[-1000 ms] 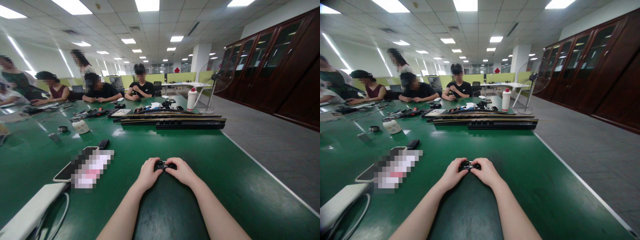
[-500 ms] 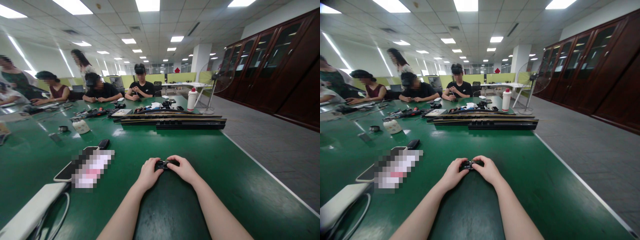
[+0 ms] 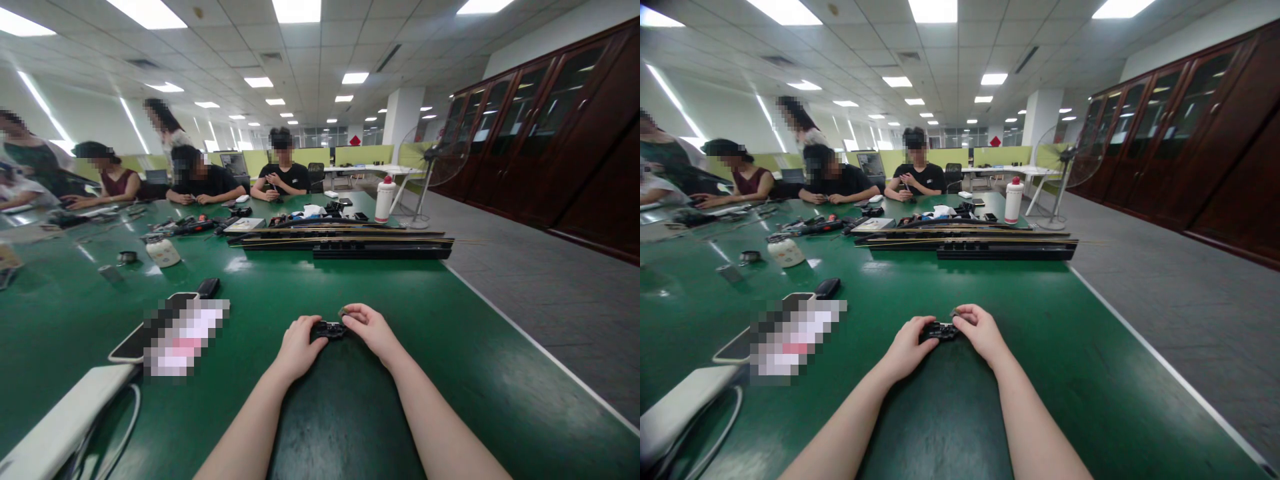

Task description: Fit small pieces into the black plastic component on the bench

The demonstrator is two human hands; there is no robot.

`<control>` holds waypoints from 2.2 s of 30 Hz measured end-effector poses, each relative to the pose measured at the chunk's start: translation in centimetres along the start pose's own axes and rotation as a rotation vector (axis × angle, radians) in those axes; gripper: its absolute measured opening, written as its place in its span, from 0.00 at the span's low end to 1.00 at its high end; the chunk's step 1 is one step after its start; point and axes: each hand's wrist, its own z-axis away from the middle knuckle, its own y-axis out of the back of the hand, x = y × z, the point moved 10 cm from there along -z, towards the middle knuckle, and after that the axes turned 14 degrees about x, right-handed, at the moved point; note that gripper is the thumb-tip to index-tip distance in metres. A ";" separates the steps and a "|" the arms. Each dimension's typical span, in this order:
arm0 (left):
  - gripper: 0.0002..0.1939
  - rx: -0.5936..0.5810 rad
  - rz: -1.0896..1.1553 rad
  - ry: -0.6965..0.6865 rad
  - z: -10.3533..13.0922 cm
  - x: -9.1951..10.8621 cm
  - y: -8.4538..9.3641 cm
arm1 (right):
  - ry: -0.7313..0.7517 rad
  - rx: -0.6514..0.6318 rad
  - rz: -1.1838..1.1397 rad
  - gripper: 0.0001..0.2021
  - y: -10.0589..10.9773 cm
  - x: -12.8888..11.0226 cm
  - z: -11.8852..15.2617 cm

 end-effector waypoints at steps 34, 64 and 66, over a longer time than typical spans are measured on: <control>0.19 0.009 0.002 -0.005 0.0 0.2 0.1 | -0.235 0.182 -0.396 0.15 2.1 1.3 -0.6; 0.19 0.001 -0.005 -0.001 0.0 0.2 0.2 | -0.265 0.231 -0.438 0.13 2.8 1.6 -0.8; 0.19 0.000 -0.007 0.001 0.0 0.2 0.2 | -0.271 0.239 -0.437 0.13 2.9 1.7 -0.8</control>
